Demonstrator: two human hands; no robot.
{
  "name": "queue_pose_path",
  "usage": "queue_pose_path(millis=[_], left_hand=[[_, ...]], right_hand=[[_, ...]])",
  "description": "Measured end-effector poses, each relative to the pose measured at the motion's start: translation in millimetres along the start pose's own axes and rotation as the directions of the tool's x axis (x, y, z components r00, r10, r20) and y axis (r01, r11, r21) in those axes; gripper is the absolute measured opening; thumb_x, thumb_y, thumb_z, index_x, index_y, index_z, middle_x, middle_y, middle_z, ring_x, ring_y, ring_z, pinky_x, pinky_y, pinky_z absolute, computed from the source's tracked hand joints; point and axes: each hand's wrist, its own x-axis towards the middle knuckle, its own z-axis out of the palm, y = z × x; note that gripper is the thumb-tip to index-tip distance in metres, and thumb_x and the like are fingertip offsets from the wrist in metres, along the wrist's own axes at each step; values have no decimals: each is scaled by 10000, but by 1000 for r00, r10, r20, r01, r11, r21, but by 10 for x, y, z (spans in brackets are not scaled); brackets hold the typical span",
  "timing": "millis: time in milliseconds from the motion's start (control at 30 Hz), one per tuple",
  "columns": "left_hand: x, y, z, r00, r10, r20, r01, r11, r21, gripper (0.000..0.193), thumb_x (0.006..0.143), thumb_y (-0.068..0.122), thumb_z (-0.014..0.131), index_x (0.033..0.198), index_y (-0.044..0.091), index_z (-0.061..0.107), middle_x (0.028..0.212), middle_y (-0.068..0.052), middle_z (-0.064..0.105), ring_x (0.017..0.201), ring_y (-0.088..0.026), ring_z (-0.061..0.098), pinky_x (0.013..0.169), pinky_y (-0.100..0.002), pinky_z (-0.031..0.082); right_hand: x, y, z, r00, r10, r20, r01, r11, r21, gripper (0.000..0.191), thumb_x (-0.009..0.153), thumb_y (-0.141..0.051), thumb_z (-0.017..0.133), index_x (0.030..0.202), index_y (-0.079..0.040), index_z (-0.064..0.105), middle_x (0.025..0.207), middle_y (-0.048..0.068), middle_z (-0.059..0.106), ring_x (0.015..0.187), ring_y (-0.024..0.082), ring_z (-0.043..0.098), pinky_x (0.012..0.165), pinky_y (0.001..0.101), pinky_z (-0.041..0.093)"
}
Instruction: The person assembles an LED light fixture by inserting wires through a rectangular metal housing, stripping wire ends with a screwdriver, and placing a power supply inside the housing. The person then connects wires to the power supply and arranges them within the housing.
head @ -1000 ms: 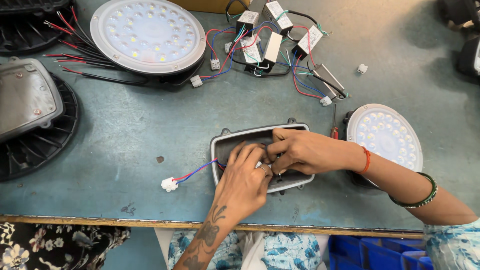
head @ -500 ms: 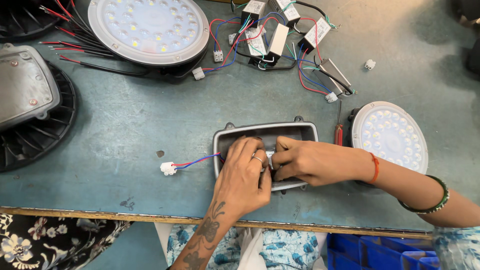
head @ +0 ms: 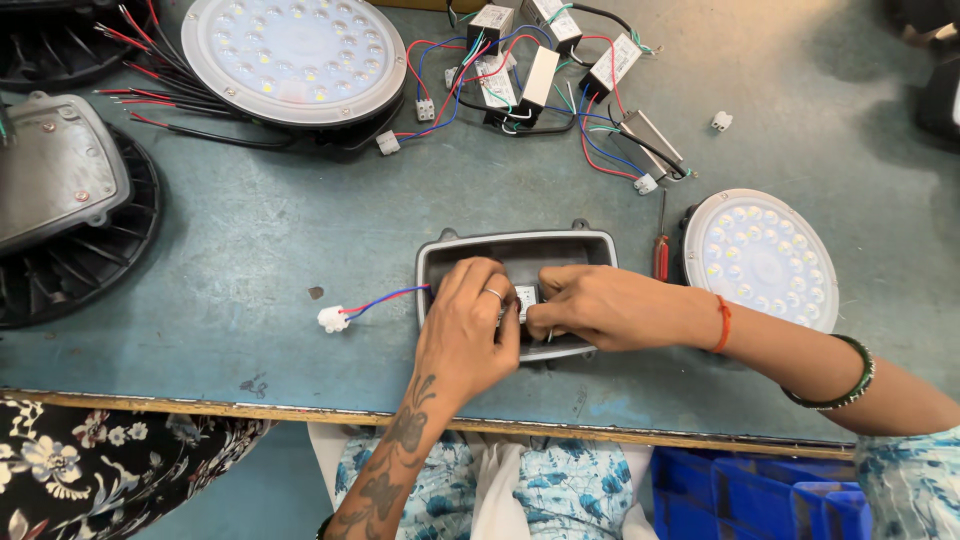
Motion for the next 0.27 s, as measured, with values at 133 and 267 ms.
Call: queue_pose_path(millis=[133, 267], left_hand=[[-55, -81, 124, 1000, 21, -14, -19, 995, 94, 128, 792, 20, 676, 878, -10, 587, 996, -175, 595, 1020, -384, 584, 893, -483, 476], [-491, -231, 109, 1000, -12, 11, 10, 989, 148, 112, 807, 40, 677, 870, -2, 595, 962, -170, 591, 999, -380, 586, 892, -487, 477]], right_hand=[[-33, -36, 92, 1000, 16, 23, -15, 999, -48, 201, 783, -18, 659, 981, -49, 669, 845, 68, 742, 846, 290, 555, 750, 399, 480], [-115, -89, 227, 1000, 23, 2, -22, 980, -196, 361, 717, 15, 649, 1069, -60, 676, 886, 98, 729, 901, 306, 550, 788, 402, 495]])
